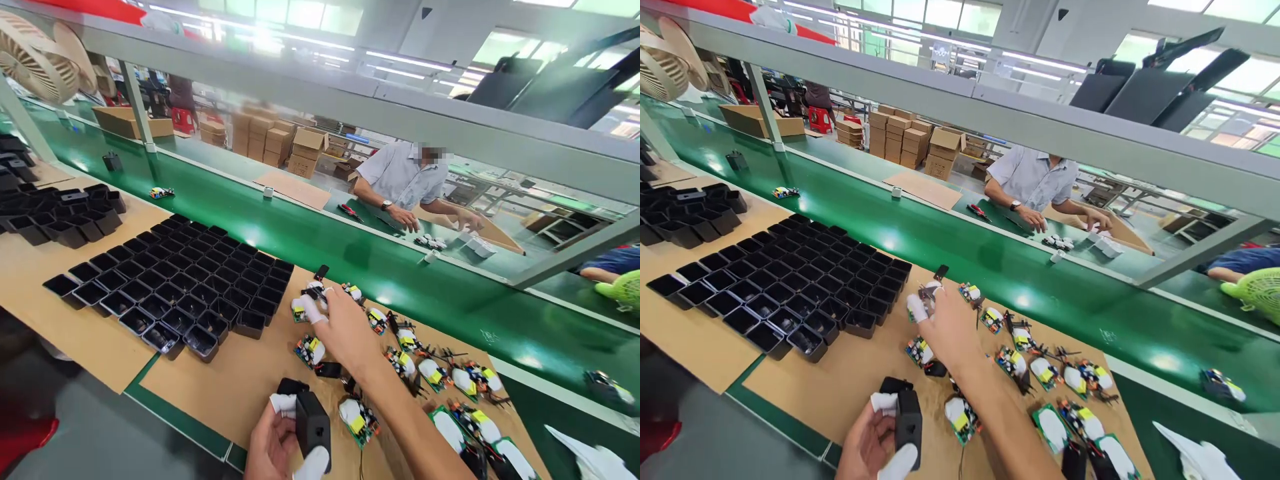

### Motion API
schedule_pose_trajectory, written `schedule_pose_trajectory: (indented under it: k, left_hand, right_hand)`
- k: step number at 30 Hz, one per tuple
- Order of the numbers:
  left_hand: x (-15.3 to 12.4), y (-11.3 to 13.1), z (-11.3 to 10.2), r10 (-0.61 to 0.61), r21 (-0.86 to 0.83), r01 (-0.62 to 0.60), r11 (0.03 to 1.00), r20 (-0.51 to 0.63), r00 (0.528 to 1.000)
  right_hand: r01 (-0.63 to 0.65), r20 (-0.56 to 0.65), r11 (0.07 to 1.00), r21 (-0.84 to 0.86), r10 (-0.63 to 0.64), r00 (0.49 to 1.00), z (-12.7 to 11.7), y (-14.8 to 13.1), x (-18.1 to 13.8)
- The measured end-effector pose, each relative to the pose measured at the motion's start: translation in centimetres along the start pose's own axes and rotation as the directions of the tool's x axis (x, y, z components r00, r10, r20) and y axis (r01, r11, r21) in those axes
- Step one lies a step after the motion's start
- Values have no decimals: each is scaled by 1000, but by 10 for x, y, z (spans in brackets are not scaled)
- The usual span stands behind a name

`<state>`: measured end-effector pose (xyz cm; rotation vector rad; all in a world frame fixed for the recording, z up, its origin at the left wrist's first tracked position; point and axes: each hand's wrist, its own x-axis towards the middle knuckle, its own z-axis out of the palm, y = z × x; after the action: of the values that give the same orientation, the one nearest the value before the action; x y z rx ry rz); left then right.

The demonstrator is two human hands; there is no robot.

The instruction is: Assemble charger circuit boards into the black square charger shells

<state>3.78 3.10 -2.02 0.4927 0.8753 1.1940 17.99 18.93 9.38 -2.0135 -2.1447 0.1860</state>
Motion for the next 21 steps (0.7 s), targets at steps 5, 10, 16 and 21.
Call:
schedule_pose_trajectory:
  k: [5, 10, 16, 21]
  left_hand:
    - [-11, 13, -2, -2, 72, 1, 997, 19, 1000]
    - [-31, 19, 2, -13, 151, 12, 988, 3, 1000]
    - [-57, 13, 6, 59, 306, -63, 950, 24, 998]
    - [-69, 7, 2, 87, 436, -112, 893, 75, 993]
  right_hand:
    - [101, 48, 982, 158, -110, 993, -41, 24, -103]
    - [233, -21, 884, 405, -246, 969, -56, 38, -197]
    - [217, -107, 842, 494, -189, 976, -49, 47, -239]
    - [169, -24, 816, 553, -188, 982, -41, 48, -253]
